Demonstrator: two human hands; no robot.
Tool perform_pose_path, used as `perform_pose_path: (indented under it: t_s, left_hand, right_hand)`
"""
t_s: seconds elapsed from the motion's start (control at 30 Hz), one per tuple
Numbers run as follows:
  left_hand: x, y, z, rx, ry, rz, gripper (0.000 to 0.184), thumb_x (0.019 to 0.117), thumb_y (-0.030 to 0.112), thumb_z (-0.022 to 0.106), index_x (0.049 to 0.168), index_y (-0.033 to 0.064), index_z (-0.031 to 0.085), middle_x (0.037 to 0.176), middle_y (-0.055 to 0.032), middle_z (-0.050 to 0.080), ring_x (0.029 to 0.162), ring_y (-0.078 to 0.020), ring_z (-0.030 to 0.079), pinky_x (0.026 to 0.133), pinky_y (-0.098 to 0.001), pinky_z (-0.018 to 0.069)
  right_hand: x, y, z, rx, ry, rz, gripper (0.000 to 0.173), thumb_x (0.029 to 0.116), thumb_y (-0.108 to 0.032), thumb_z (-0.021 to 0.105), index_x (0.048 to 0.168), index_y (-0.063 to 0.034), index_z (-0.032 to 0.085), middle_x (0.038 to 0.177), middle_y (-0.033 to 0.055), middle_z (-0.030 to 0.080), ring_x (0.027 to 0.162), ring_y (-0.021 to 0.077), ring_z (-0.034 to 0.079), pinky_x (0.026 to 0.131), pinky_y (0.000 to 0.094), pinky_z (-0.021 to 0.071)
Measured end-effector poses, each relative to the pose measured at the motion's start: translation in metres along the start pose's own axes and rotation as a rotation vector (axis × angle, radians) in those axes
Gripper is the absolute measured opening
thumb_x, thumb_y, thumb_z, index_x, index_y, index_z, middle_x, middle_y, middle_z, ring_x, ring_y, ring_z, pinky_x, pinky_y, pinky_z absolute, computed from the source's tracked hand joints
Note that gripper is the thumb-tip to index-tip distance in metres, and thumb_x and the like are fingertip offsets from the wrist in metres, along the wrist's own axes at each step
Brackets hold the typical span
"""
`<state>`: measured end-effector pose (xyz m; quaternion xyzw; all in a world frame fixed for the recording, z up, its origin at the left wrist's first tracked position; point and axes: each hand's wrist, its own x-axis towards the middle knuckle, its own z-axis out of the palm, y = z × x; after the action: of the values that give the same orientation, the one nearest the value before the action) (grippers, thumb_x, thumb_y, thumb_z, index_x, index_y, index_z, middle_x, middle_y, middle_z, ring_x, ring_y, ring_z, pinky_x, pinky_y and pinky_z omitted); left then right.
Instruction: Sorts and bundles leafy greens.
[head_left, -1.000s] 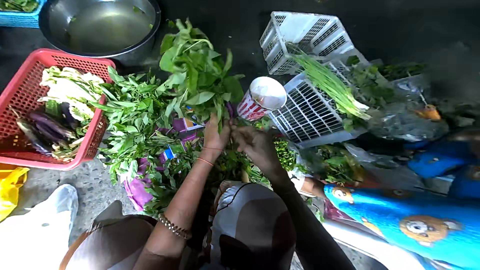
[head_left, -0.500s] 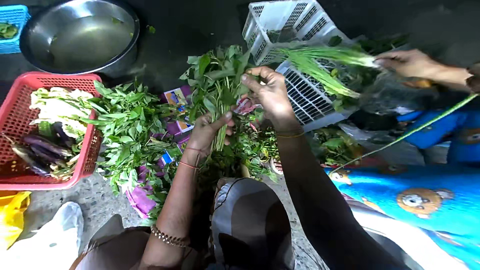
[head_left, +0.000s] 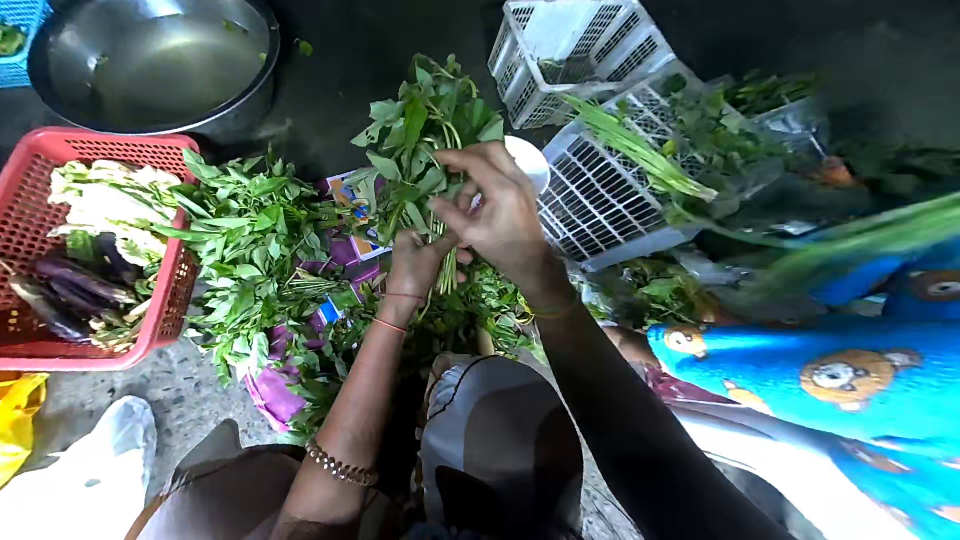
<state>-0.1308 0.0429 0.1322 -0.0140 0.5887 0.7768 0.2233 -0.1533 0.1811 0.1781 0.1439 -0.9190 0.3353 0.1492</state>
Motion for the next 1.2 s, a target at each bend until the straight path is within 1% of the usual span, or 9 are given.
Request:
perform_pose_path:
  t_s: [0.1, 0.23, 0.43, 0.67, 0.8, 0.87, 0.97, 1.07, 1.2]
  left_hand:
    - [-0.001, 0.001, 0.0, 0.051, 0.013, 0.01, 0.02, 0.1047, 0.025, 0.06, 0.113, 0.0065, 0.064, 0.077, -0.0081, 0.069, 0.047, -0.0129, 0.06, 0.04, -0.0249, 0.051]
    - [0.006, -0.002, -0.009, -0.007, -0.007, 0.012, 0.018, 0.1093, 0.021, 0.048, 0.116, 0.0097, 0.06, 0.075, -0.0032, 0.061, 0.045, -0.0074, 0.048, 0.039, -0.0195, 0.0415]
    - [-0.003, 0.001, -0.005, -0.033, -0.063, -0.08, 0.029, 0.1108, 0.04, 0.038, 0.106, 0.0181, 0.057, 0.063, 0.0004, 0.046, 0.038, -0.0051, 0.028, 0.034, -0.0177, 0.0245]
    - [-0.003, 0.006, 0.001, -0.139, -0.023, -0.191, 0.054, 0.1045, 0.067, 0.029, 0.098, 0.02, 0.055, 0.061, 0.0019, 0.043, 0.038, -0.0061, 0.027, 0.034, -0.0187, 0.0237]
    - [-0.004, -0.001, -0.001, -0.046, 0.084, -0.222, 0.05, 0.1071, 0.062, 0.028, 0.126, 0.0262, 0.058, 0.068, 0.0007, 0.05, 0.047, -0.0065, 0.04, 0.042, -0.02, 0.0334]
    - [-0.002, -0.006, 0.0, -0.074, 0.092, -0.185, 0.043, 0.109, 0.056, 0.03, 0.104, 0.0226, 0.058, 0.057, 0.0047, 0.04, 0.041, -0.0042, 0.031, 0.038, -0.0184, 0.0262]
    - [0.0, -0.008, -0.01, -0.078, 0.008, -0.117, 0.028, 0.1108, 0.036, 0.041, 0.122, 0.0194, 0.061, 0.073, 0.0012, 0.057, 0.051, -0.0056, 0.045, 0.044, -0.0198, 0.0372]
    - [0.007, -0.002, -0.003, -0.158, -0.033, -0.165, 0.04, 0.1125, 0.035, 0.028, 0.086, 0.0153, 0.052, 0.054, 0.0053, 0.041, 0.04, -0.0029, 0.033, 0.037, -0.0164, 0.0271]
    - [0.002, -0.003, -0.001, -0.112, -0.09, -0.131, 0.038, 0.1115, 0.042, 0.03, 0.094, 0.0179, 0.053, 0.057, 0.0023, 0.039, 0.038, -0.0045, 0.028, 0.035, -0.0171, 0.0235]
  right_hand:
    - [0.004, 0.009, 0.006, 0.133, 0.052, 0.069, 0.018, 0.0962, -0.012, 0.069, 0.112, -0.0039, 0.073, 0.111, 0.0119, 0.065, 0.073, 0.0127, 0.062, 0.064, 0.0275, 0.0557]
    - [-0.001, 0.014, 0.0, 0.588, 0.157, 0.29, 0.008, 0.0978, -0.009, 0.066, 0.103, -0.0033, 0.065, 0.083, 0.0011, 0.072, 0.058, 0.0087, 0.068, 0.05, 0.0253, 0.0593]
    - [-0.009, 0.017, -0.001, 0.804, 0.136, 0.397, 0.01, 0.0992, -0.002, 0.06, 0.109, -0.0033, 0.06, 0.095, 0.0066, 0.075, 0.076, 0.0173, 0.075, 0.063, 0.0322, 0.0648]
    - [-0.038, 0.007, 0.005, 0.435, 0.011, 0.169, 0.02, 0.0964, -0.005, 0.068, 0.116, -0.0043, 0.064, 0.085, 0.0086, 0.068, 0.058, 0.0134, 0.063, 0.05, 0.0257, 0.0558]
    - [-0.051, 0.001, 0.018, 0.107, 0.032, -0.053, 0.014, 0.0922, -0.001, 0.068, 0.106, -0.0008, 0.073, 0.102, 0.0132, 0.07, 0.085, 0.0189, 0.067, 0.074, 0.0303, 0.0581]
    - [-0.052, 0.004, 0.016, 0.082, 0.055, -0.119, 0.014, 0.0896, -0.002, 0.067, 0.101, -0.0001, 0.074, 0.103, 0.0137, 0.071, 0.089, 0.0198, 0.067, 0.078, 0.0302, 0.0573]
    - [-0.057, 0.01, 0.001, 0.162, 0.107, -0.015, 0.017, 0.0923, -0.001, 0.066, 0.108, 0.0031, 0.069, 0.106, 0.0148, 0.069, 0.079, 0.0128, 0.068, 0.066, 0.0252, 0.0598]
    - [-0.059, 0.014, -0.005, 0.192, 0.134, 0.106, 0.02, 0.0981, -0.005, 0.064, 0.118, -0.0016, 0.064, 0.097, 0.0096, 0.068, 0.071, 0.0092, 0.064, 0.061, 0.0232, 0.0554]
    - [-0.041, 0.015, -0.003, 0.267, 0.05, 0.127, 0.022, 0.0991, -0.007, 0.065, 0.121, -0.0052, 0.065, 0.108, 0.0129, 0.067, 0.07, 0.0162, 0.067, 0.058, 0.0308, 0.0603]
